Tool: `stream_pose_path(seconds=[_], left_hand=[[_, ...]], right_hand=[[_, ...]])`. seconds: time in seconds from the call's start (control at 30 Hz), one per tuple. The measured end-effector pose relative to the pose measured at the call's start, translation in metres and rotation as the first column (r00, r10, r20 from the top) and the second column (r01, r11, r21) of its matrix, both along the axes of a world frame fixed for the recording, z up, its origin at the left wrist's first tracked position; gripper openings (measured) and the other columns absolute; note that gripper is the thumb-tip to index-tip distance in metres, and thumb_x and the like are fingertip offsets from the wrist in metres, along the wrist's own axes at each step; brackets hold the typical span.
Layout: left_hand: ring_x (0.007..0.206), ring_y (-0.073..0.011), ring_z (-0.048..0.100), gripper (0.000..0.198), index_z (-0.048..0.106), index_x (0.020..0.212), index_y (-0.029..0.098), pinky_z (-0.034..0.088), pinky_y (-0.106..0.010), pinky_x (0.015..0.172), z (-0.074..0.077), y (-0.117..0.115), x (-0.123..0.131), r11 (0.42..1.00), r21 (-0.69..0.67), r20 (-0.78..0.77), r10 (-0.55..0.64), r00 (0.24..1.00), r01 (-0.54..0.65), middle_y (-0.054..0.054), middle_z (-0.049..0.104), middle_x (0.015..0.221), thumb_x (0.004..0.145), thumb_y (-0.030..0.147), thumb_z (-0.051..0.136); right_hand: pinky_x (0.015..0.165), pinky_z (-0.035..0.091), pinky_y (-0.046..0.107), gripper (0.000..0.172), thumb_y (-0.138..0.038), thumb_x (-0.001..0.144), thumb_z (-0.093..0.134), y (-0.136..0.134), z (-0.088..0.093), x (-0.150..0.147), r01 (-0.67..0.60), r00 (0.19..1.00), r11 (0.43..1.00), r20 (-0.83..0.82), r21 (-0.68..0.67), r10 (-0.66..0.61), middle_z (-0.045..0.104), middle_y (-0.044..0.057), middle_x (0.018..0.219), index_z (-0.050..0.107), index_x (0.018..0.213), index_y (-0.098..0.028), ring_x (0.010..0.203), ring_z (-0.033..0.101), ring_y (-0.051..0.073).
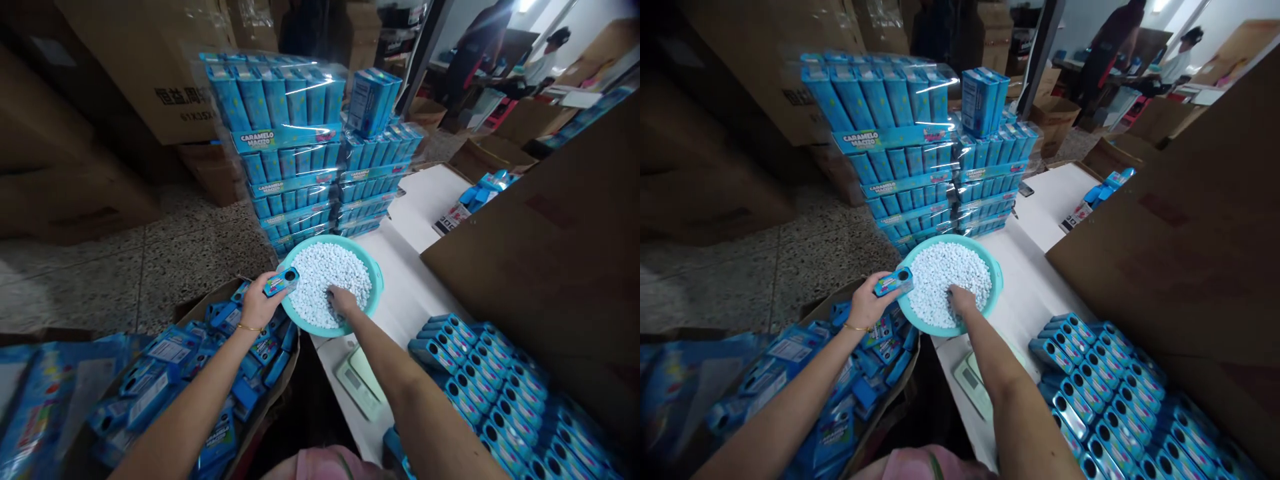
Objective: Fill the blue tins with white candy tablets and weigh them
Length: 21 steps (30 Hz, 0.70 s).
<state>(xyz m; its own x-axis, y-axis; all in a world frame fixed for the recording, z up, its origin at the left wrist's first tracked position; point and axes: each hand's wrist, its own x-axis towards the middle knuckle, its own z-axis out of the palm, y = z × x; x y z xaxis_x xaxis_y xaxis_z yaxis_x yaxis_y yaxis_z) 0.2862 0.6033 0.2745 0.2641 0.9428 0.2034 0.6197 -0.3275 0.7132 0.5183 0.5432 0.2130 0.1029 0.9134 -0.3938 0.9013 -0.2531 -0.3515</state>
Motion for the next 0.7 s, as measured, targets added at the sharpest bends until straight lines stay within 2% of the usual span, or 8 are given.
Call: stream_pose_path(seconds=[0.07,0.13,0.2,0.27,0.4,0.47,0.6,0.7], left_hand=[[0.079,-0.0178,0.057,0.038,0.056,0.100,0.020,0.045,-0.031,0.073,0.002,-0.005,-0.007,1.000,-0.020,0.037,0.024,0.999,-0.023,-0.003,0.062,0.091,0.066,0.038,0.061],[0.078,-0.0171,0.057,0.038,0.056,0.098,0.020,0.046,-0.030,0.072,0.003,-0.007,-0.011,0.999,-0.033,0.063,0.045,0.997,-0.043,-0.002,0.062,0.089,0.066,0.039,0.061],[0.077,-0.0170,0.057,0.038,0.056,0.097,0.020,0.046,-0.030,0.072,0.003,-0.008,-0.012,0.997,-0.049,0.072,0.061,0.996,-0.058,-0.002,0.062,0.089,0.065,0.038,0.062],[0.077,-0.0173,0.057,0.038,0.056,0.097,0.020,0.046,-0.031,0.072,0.000,-0.006,-0.010,0.996,-0.066,0.076,0.065,0.995,-0.060,-0.002,0.062,0.089,0.064,0.037,0.063],[0.080,-0.0190,0.058,0.041,0.056,0.099,0.019,0.046,-0.033,0.073,-0.009,-0.001,0.004,0.998,-0.055,0.085,0.036,0.996,-0.032,-0.004,0.063,0.093,0.063,0.036,0.064],[0.084,-0.0205,0.058,0.041,0.056,0.100,0.020,0.046,-0.035,0.076,-0.013,0.001,0.014,1.000,-0.026,0.059,0.010,0.998,-0.009,-0.005,0.063,0.096,0.063,0.035,0.064],[0.092,-0.0233,0.056,0.038,0.057,0.100,0.021,0.043,-0.036,0.081,-0.012,0.000,0.032,0.997,0.049,-0.037,-0.053,0.998,0.055,-0.006,0.062,0.099,0.064,0.033,0.064],[0.094,-0.0247,0.055,0.036,0.058,0.100,0.021,0.042,-0.036,0.083,-0.009,-0.003,0.039,0.991,0.090,-0.091,-0.090,0.992,0.098,-0.006,0.062,0.099,0.065,0.029,0.063]], right_hand=[[0.071,0.042,0.026,0.028,-0.027,0.080,0.047,0.005,-0.012,-0.008,0.020,0.997,0.999,-0.074,0.038,-0.017,0.063,0.006,0.099,0.054,0.107,-0.020,0.088,0.057,0.018],[0.073,0.042,0.025,0.027,-0.027,0.079,0.048,0.008,-0.015,-0.004,0.025,0.989,0.996,-0.146,0.082,-0.013,0.062,0.003,0.099,0.054,0.105,-0.020,0.088,0.056,0.016],[0.074,0.042,0.024,0.026,-0.026,0.078,0.049,0.008,-0.010,0.008,0.020,0.979,0.992,-0.202,0.124,0.005,0.061,0.001,0.096,0.054,0.103,-0.020,0.086,0.055,0.014],[0.073,0.041,0.024,0.026,-0.026,0.078,0.049,0.006,0.003,0.023,0.020,0.966,0.985,-0.259,0.174,0.026,0.061,0.001,0.091,0.054,0.102,-0.019,0.083,0.055,0.013],[0.070,0.041,0.024,0.029,-0.030,0.076,0.052,0.004,0.050,0.050,0.025,0.917,0.959,-0.389,0.282,0.090,0.061,0.001,0.083,0.055,0.101,-0.017,0.075,0.055,0.013],[0.070,0.041,0.024,0.030,-0.032,0.076,0.054,0.004,0.080,0.056,-0.030,0.920,0.953,-0.364,0.303,0.145,0.062,0.001,0.084,0.057,0.102,-0.018,0.076,0.055,0.013],[0.071,0.040,0.025,0.027,-0.033,0.077,0.053,0.006,0.137,0.050,-0.225,0.964,0.947,-0.086,0.228,0.250,0.064,0.002,0.092,0.060,0.101,-0.024,0.083,0.057,0.017],[0.069,0.041,0.030,0.024,-0.033,0.077,0.052,0.009,0.165,0.034,-0.281,0.946,0.955,0.197,0.099,0.258,0.065,0.006,0.092,0.063,0.097,-0.025,0.085,0.058,0.023]])
